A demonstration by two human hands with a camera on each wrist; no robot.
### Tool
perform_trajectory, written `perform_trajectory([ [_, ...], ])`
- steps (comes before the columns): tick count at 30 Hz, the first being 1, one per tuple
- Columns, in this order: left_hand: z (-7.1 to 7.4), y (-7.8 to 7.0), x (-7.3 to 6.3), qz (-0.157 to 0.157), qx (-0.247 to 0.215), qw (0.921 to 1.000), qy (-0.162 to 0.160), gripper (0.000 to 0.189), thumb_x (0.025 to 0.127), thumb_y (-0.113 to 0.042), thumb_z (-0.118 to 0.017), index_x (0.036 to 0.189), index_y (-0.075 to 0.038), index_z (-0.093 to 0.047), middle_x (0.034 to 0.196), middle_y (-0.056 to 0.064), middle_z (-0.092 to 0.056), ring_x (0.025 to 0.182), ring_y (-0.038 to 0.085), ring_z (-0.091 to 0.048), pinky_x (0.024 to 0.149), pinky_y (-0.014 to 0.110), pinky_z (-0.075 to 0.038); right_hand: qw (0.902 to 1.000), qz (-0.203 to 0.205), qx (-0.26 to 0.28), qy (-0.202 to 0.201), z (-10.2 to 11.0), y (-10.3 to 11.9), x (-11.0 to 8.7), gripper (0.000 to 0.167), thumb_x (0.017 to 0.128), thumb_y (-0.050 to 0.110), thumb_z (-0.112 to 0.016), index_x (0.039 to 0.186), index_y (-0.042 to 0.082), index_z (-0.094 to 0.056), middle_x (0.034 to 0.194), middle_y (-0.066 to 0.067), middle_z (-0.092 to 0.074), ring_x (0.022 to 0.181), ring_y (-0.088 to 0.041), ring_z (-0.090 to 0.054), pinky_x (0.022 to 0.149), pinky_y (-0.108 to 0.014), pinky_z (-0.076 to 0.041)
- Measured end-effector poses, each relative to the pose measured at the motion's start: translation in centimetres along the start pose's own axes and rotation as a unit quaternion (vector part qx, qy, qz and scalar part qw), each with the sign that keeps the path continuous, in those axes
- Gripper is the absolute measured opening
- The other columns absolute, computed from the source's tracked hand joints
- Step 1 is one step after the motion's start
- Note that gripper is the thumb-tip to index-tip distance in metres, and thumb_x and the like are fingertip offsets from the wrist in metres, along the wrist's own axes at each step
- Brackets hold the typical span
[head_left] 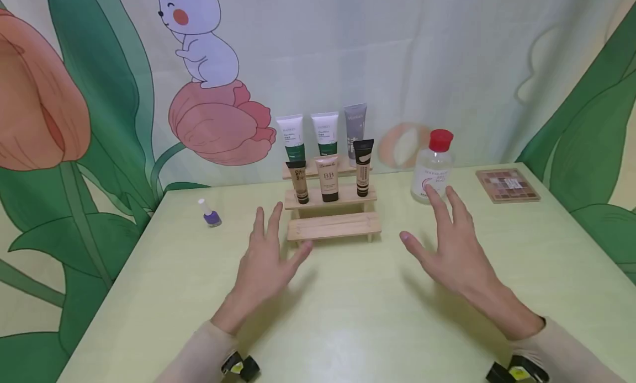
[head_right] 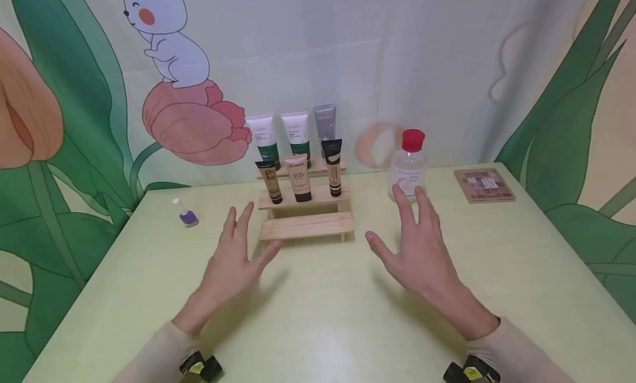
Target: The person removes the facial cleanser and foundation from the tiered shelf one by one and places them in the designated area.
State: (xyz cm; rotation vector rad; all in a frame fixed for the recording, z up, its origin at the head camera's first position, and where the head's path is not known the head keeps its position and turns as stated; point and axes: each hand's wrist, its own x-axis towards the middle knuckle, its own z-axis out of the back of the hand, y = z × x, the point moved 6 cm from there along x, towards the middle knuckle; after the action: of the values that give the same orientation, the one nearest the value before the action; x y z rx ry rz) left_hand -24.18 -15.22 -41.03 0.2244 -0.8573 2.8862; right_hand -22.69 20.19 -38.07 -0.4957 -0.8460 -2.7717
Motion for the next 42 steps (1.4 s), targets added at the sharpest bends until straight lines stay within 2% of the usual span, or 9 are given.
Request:
perform_trajectory([
  [3, -0.1, 0.8, 1.1, 0.006, -0.113, 0.9935, -0.006, 0.082, 0.112, -0.054, -0.063, 0.176, -0.017, -0.029, 0.176, 0.029, -0.032, 0.149, 0.052, -0.052, 0.109, 0.07, -0.057, 0.9967, 0.006, 0.077, -0.022, 0.3, -0.1, 1.0, 0.088, 0.105, 0.035, -0.078, 0.176, 0.012, -0.031, 0.172, -0.028, -0.035, 0.154, -0.053, -0.04, 0.117, -0.08, -0.043],
  [5, -0.4, 1.4, 1.9, 0.018, -0.186, 0.9824, -0.005, 0.067, 0.113, -0.039, -0.065, 0.171, -0.015, -0.04, 0.168, 0.028, -0.045, 0.141, 0.046, -0.062, 0.111, 0.063, -0.058, 0.9917, 0.007, 0.123, -0.038, 0.4, -0.2, 1.7, 0.078, 0.105, 0.026, -0.079, 0.171, 0.01, -0.04, 0.163, -0.023, -0.047, 0.149, -0.046, -0.05, 0.12, -0.07, -0.047],
  [7, -0.7, 2.2, 2.5, 0.042, -0.239, 0.9702, -0.006, 0.06, 0.113, -0.03, -0.066, 0.167, -0.016, -0.045, 0.161, 0.027, -0.055, 0.133, 0.041, -0.069, 0.103, 0.054, -0.065, 0.984, 0.007, 0.17, -0.052, 0.2, -0.3, 2.4, 0.07, 0.105, 0.02, -0.08, 0.166, 0.008, -0.047, 0.156, -0.018, -0.055, 0.144, -0.039, -0.056, 0.121, -0.055, -0.052],
  [12, -1.8, 4.1, 3.2, 0.093, -0.319, 0.943, -0.016, 0.052, 0.11, -0.016, -0.07, 0.158, -0.012, -0.05, 0.147, 0.021, -0.067, 0.12, 0.034, -0.076, 0.089, 0.039, -0.07, 0.9576, 0.013, 0.279, -0.07, -0.9, 0.0, 4.5, 0.054, 0.105, 0.013, -0.08, 0.153, 0.003, -0.058, 0.143, -0.01, -0.067, 0.132, -0.025, -0.065, 0.114, -0.023, -0.055],
  [17, -2.8, 5.2, 3.6, 0.087, -0.368, 0.9256, -0.01, 0.036, 0.106, -0.006, -0.073, 0.141, -0.004, -0.066, 0.128, 0.02, -0.073, 0.105, 0.023, -0.077, 0.087, 0.032, -0.069, 0.9338, 0.023, 0.352, -0.06, -2.4, 0.6, 6.8, 0.044, 0.105, 0.008, -0.079, 0.146, -0.001, -0.064, 0.137, -0.011, -0.07, 0.124, -0.021, -0.069, 0.112, -0.023, -0.056],
  [23, -3.5, 5.9, 3.9, 0.08, -0.388, 0.918, -0.003, 0.021, 0.107, -0.007, -0.075, 0.128, -0.003, -0.077, 0.117, 0.016, -0.076, 0.096, 0.014, -0.075, 0.083, 0.025, -0.068, 0.916, 0.036, 0.397, -0.041, -4.1, 0.8, 9.2, 0.043, 0.103, 0.004, -0.079, 0.144, -0.003, -0.067, 0.138, -0.018, -0.071, 0.123, -0.031, -0.07, 0.114, -0.028, -0.057],
  [28, -3.9, 6.0, 4.2, 0.076, -0.408, 0.9097, 0.007, 0.024, 0.107, -0.006, -0.076, 0.131, -0.003, -0.078, 0.12, 0.017, -0.075, 0.099, 0.014, -0.075, 0.085, 0.024, -0.067, 0.9165, 0.039, 0.396, -0.038, -4.8, 1.0, 10.5, 0.043, 0.103, 0.005, -0.08, 0.143, -0.003, -0.067, 0.141, -0.022, -0.07, 0.124, -0.029, -0.069, 0.114, -0.029, -0.057],
  [34, -4.0, 6.2, 4.2, 0.075, -0.409, 0.9093, 0.007, 0.024, 0.107, -0.007, -0.076, 0.131, -0.005, -0.079, 0.12, 0.016, -0.076, 0.099, 0.013, -0.075, 0.085, 0.023, -0.067, 0.9163, 0.049, 0.396, -0.029, -5.5, 1.5, 11.8, 0.042, 0.102, 0.002, -0.08, 0.142, -0.004, -0.068, 0.138, -0.019, -0.072, 0.12, -0.024, -0.07, 0.113, -0.034, -0.058],
  [42, -4.1, 6.3, 4.2, 0.066, -0.416, 0.907, 0.004, 0.023, 0.107, -0.007, -0.076, 0.13, -0.004, -0.079, 0.115, 0.015, -0.075, 0.096, 0.014, -0.075, 0.084, 0.024, -0.067, 0.9181, 0.035, 0.395, -0.013, -6.3, 2.1, 12.4, 0.036, 0.103, 0.002, -0.079, 0.137, -0.006, -0.069, 0.129, -0.022, -0.073, 0.109, -0.018, -0.069, 0.101, -0.021, -0.059],
])
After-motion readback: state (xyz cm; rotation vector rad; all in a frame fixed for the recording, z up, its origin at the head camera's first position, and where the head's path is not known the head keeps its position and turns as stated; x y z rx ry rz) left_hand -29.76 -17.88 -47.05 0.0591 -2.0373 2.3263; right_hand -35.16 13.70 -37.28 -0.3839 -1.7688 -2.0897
